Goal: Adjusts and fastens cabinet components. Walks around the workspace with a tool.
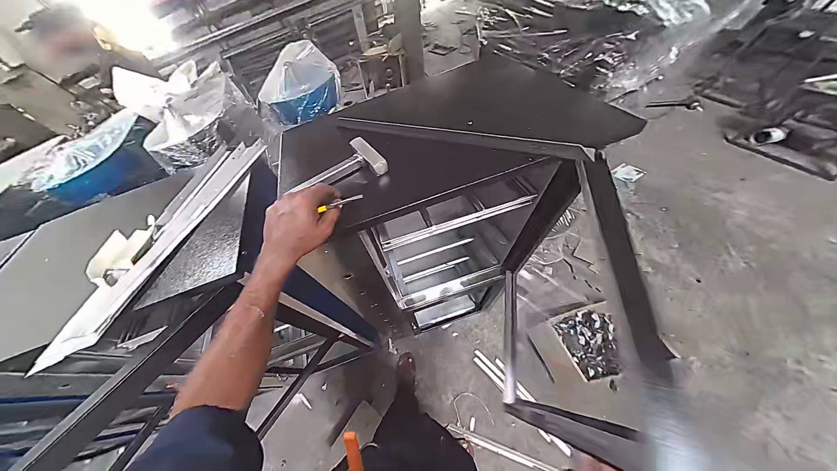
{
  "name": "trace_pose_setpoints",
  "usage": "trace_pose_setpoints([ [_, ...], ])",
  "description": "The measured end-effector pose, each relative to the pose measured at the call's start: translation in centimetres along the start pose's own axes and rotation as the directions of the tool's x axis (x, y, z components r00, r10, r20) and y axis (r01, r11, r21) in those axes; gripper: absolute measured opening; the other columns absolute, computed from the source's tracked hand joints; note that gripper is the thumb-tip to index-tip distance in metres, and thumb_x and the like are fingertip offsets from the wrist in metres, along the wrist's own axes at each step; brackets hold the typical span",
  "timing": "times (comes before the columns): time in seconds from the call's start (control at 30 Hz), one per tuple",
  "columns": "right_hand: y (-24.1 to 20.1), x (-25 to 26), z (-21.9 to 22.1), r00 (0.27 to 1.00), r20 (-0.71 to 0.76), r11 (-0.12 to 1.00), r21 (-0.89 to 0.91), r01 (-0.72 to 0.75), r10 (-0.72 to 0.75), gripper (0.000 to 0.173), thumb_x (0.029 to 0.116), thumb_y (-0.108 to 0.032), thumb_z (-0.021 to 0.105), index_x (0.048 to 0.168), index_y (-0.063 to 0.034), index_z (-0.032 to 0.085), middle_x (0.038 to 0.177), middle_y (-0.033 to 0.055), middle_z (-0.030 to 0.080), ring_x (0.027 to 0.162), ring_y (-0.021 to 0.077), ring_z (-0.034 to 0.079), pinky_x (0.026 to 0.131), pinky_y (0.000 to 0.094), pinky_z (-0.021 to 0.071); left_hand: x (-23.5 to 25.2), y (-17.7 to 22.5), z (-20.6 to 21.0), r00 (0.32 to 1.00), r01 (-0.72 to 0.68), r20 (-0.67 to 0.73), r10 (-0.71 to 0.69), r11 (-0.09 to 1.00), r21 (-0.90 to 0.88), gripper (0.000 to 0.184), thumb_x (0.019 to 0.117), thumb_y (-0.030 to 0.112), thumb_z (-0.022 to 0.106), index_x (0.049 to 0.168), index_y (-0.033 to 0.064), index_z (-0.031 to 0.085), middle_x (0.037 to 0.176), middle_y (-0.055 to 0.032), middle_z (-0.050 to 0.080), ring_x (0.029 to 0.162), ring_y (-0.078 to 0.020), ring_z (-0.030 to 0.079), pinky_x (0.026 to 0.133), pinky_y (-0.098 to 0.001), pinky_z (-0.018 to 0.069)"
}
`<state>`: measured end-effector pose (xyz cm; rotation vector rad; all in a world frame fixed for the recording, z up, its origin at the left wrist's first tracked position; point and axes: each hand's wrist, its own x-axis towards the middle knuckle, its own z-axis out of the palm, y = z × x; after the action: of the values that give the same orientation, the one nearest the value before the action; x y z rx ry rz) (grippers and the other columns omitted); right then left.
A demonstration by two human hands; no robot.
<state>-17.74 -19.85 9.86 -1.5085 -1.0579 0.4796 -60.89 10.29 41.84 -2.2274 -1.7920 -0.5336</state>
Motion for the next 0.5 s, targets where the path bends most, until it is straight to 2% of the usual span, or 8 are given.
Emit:
trace_pose_setpoints([
  [0.03, 1.0, -1.3, 3.3, 0.983, 0.097, 0.987, 0.057, 0.149, -0.154, 0.045, 0.1077, -0.020, 0.047, 0.130, 0.0178, 0.051, 0.126, 0.0197, 0.064, 0.120, 0.0071, 0.060, 0.102, 0.0202, 0.0474, 0.0, 0.0, 0.0, 1.000, -0.004, 0.002, 0.004, 1.000, -0.006, 0.024, 0.1002, 0.034, 0.057, 0.116, 0.0232, 0.071, 0.095, -0.0074, 0.074, 0.085, -0.0320, 0.071, 0.068, -0.0621, 0.0531],
  [0.07, -0.9, -0.9, 6.3, 0.966, 0.243, 0.995, 0.045, 0.084, -0.092, 0.036, 0.1048, -0.019, 0.051, 0.123, 0.0105, 0.060, 0.118, 0.0118, 0.068, 0.112, 0.0042, 0.062, 0.098, 0.0222, 0.0504, 0.2, 0.0, 0.0, 1.000, -0.004, 0.004, 0.004, 1.000, -0.008, 0.024, 0.0999, 0.033, 0.057, 0.116, 0.0228, 0.072, 0.096, -0.0073, 0.074, 0.085, -0.0316, 0.071, 0.068, -0.0616, 0.0533],
  [0.1, -2.4, 0.2, 9.6, 0.942, 0.333, 0.999, 0.034, 0.033, -0.043, 0.029, 0.1011, -0.017, 0.055, 0.115, 0.0043, 0.067, 0.109, 0.0089, 0.070, 0.104, 0.0076, 0.066, 0.095, 0.0279, 0.0542, 0.4, -0.1, 0.1, 1.000, -0.001, 0.006, 0.001, 1.000, -0.005, 0.024, 0.0994, 0.032, 0.057, 0.116, 0.0228, 0.072, 0.096, -0.0066, 0.074, 0.086, -0.0309, 0.071, 0.068, -0.0609, 0.0534],
  [0.17, -3.0, 3.0, 15.3, 0.890, 0.444, 0.994, 0.030, 0.106, -0.108, 0.023, 0.0977, -0.020, 0.060, 0.105, -0.0033, 0.075, 0.101, 0.0072, 0.074, 0.098, 0.0151, 0.071, 0.092, 0.0357, 0.0585, 0.9, -0.3, 0.5, 1.000, 0.011, 0.002, -0.011, 1.000, 0.004, 0.024, 0.0986, 0.034, 0.057, 0.115, 0.0240, 0.072, 0.096, -0.0050, 0.074, 0.086, -0.0292, 0.071, 0.067, -0.0600, 0.0543],
  [0.23, -3.4, 5.7, 19.6, 0.810, 0.565, 0.984, 0.025, 0.177, -0.160, 0.023, 0.1004, -0.024, 0.060, 0.106, -0.0072, 0.075, 0.101, 0.0054, 0.075, 0.099, 0.0170, 0.071, 0.093, 0.0384, 0.0587, 1.2, -0.5, 0.5, 1.000, 0.022, 0.002, -0.022, 1.000, 0.013, 0.025, 0.0994, 0.035, 0.057, 0.115, 0.0244, 0.072, 0.099, -0.0040, 0.074, 0.089, -0.0281, 0.072, 0.070, -0.0595, 0.0555],
  [0.3, -4.5, 7.5, 23.2, 0.760, 0.634, 0.979, -0.028, 0.204, -0.140, 0.026, 0.1014, -0.030, 0.061, 0.107, -0.0089, 0.075, 0.101, 0.0053, 0.075, 0.099, 0.0195, 0.072, 0.093, 0.0432, 0.0583, 1.1, -0.6, 0.6, 1.000, 0.017, -0.001, -0.017, 1.000, 0.013, 0.024, 0.0996, 0.035, 0.056, 0.115, 0.0243, 0.072, 0.098, -0.0032, 0.074, 0.089, -0.0265, 0.071, 0.071, -0.0576, 0.0558],
  [0.37, -5.5, 9.3, 26.2, 0.738, 0.667, 0.974, -0.089, 0.209, -0.098, 0.033, 0.1020, -0.039, 0.059, 0.108, -0.0109, 0.076, 0.101, 0.0053, 0.075, 0.098, 0.0211, 0.072, 0.091, 0.0469, 0.0580, 1.0, -0.7, 0.6, 1.000, 0.010, -0.008, -0.010, 1.000, 0.009, 0.024, 0.0994, 0.034, 0.056, 0.115, 0.0248, 0.072, 0.098, -0.0025, 0.074, 0.088, -0.0254, 0.071, 0.071, -0.0563, 0.0560],
  [0.5, -6.5, 12.3, 31.7, 0.721, 0.693, 0.968, -0.158, 0.194, -0.032, 0.038, 0.1019, -0.048, 0.056, 0.107, -0.0140, 0.073, 0.090, 0.0065, 0.073, 0.087, 0.0249, 0.072, 0.078, 0.0531, 0.0577, 1.0, -0.8, 0.7, 1.000, 0.009, -0.003, -0.009, 1.000, 0.012, 0.024, 0.0993, 0.034, 0.056, 0.115, 0.0255, 0.072, 0.098, -0.0019, 0.074, 0.089, -0.0239, 0.071, 0.072, -0.0550, 0.0564],
])
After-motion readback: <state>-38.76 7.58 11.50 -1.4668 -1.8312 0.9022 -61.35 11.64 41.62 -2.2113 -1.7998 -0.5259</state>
